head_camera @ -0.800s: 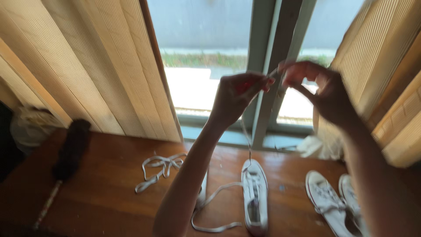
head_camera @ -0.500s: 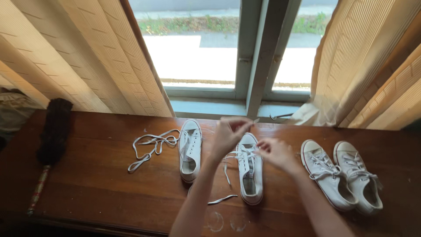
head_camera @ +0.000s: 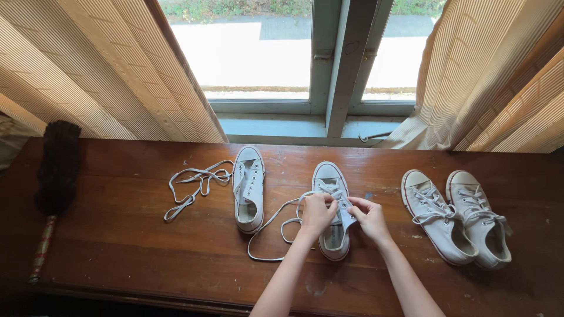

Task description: The person laces two white canvas sneakers placed on a wooden table. They thread the laces through the eyelets, pull them tight, and tie a bow on each shoe. The shoes are then moved together on the table.

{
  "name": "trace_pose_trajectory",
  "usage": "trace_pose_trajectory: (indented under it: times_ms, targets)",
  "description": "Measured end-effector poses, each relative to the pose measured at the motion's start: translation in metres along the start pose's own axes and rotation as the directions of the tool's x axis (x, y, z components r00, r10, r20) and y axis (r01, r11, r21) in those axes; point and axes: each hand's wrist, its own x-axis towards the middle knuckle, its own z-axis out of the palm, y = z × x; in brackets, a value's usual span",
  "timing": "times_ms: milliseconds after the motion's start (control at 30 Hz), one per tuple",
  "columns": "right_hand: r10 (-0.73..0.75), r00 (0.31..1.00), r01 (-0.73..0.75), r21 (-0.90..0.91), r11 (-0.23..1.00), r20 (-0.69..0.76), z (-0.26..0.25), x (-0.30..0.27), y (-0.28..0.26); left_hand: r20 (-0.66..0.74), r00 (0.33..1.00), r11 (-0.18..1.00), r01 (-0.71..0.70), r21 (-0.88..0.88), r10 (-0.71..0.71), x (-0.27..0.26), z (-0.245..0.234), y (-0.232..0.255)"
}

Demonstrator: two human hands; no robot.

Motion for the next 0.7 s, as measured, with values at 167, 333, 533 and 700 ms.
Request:
trace_pose_trajectory:
  times_ms: [167,333,533,700]
  targets:
    - [0.035,0.999,-0.035,0.07,0.997,-0.004,-0.001,-0.003,0.002,-0.041,0.999,1.0,0.001,0.015,0.0,-0.002,0.0,0.006]
    - [0.048,0.999,-0.049,0.089,0.995,0.01,0.0,-0.007,-0.007,-0.053,0.998,1.0,0.027,0.007,-0.026,-0.003,-0.001,0.012]
    - [0.049,0.998,-0.052,0.09,0.995,0.029,0.001,-0.006,-0.008,-0.08,0.996,0.999,0.032,0.029,-0.029,-0.002,0.0,0.018]
    - [0.065,0.998,-0.067,0.088,0.994,0.025,-0.001,-0.005,-0.005,0.014,0.993,0.984,0.115,0.14,-0.118,0.001,0.001,0.018]
